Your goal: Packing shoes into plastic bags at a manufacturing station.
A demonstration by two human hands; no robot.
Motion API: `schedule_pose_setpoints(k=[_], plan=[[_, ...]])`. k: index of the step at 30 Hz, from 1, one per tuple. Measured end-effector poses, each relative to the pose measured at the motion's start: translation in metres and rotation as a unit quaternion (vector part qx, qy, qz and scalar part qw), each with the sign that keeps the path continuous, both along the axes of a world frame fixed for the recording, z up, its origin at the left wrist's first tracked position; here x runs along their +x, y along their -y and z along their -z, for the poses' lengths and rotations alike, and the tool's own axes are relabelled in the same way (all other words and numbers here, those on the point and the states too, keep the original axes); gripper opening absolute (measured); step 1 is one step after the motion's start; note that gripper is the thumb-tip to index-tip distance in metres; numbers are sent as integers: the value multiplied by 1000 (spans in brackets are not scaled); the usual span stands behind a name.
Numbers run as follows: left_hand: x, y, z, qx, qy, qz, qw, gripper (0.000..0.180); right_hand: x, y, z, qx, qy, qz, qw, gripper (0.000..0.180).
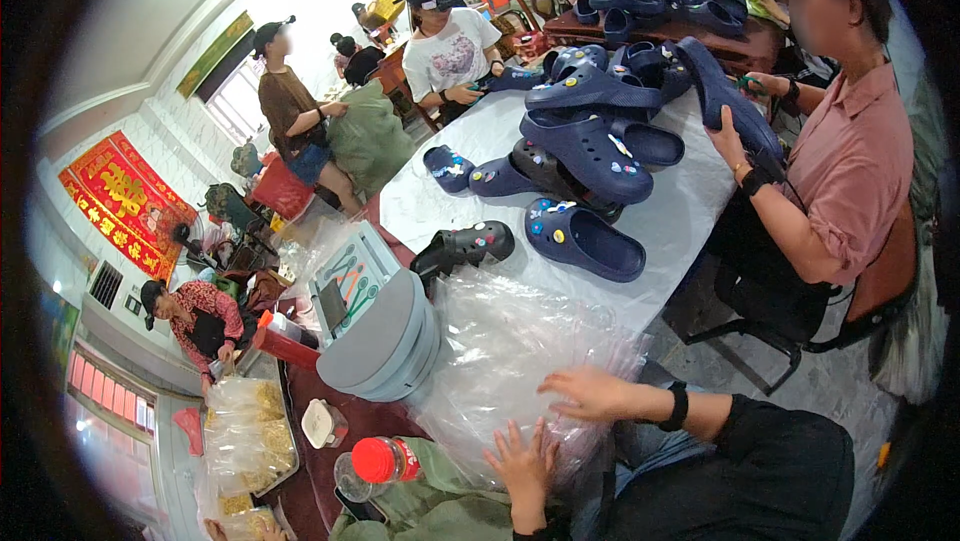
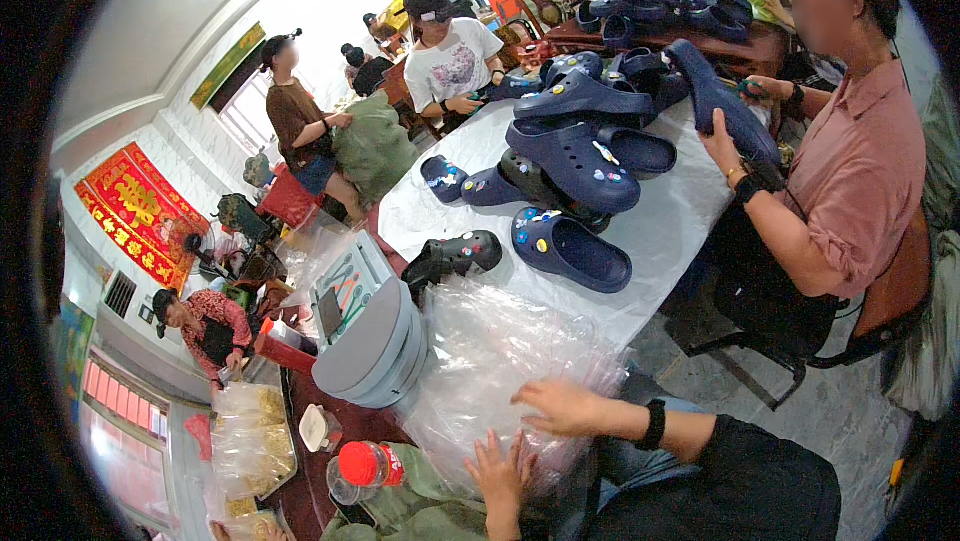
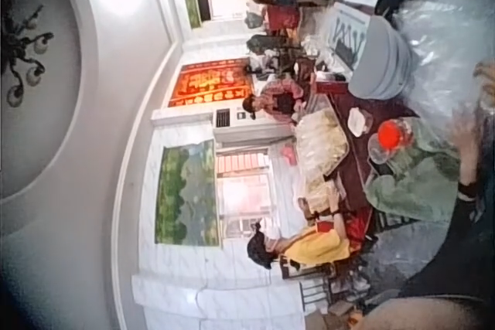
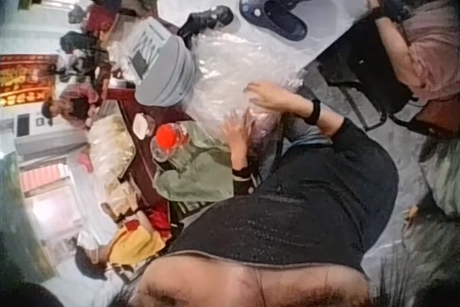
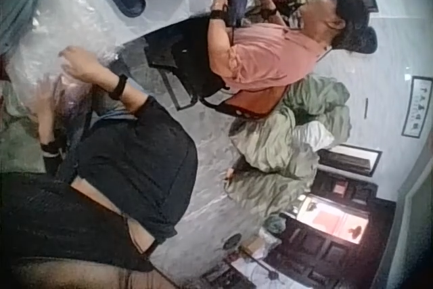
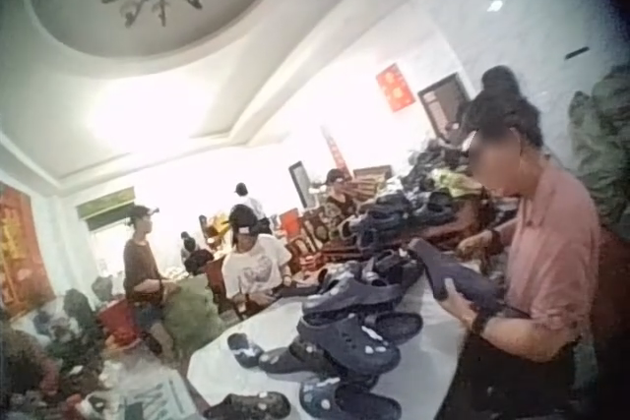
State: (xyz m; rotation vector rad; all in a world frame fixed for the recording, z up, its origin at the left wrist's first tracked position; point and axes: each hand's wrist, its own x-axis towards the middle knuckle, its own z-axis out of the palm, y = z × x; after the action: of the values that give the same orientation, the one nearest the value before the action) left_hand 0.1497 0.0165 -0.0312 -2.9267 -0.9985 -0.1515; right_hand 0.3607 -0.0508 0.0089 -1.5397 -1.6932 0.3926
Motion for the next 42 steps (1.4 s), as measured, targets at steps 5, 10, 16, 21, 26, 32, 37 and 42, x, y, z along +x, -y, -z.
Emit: schedule_pose_setpoints(k=[5,10,16,21,26,32,37,42], plan=[[1,2,13,-20,13,-13,1000,53,79,-2,-16,191,-149,340,909,45],[5,5,19,-26,31,-12,999,51,211,-11,20,229,-273,610,708,61],[3,4,28,-9,52,-20,998,49,253,-22,5,191,-543,456,679,59],[4,6,19,-60,53,-30,996,49,264,-32,-7,195,-646,415,610,50],[5,5,23,-47,67,-20,996,50,275,-24,-8,180,-733,293,587,49],[2,4,25,-36,65,-21,997,52,200,-26,-42,144,-822,139,533,45],[3,5,23,-8,76,-10,997,51,182,-20,-45,109,-830,50,545,47],[4,3,26,-13,77,-13,997,50,159,-21,-48,71,-815,48,574,50]])
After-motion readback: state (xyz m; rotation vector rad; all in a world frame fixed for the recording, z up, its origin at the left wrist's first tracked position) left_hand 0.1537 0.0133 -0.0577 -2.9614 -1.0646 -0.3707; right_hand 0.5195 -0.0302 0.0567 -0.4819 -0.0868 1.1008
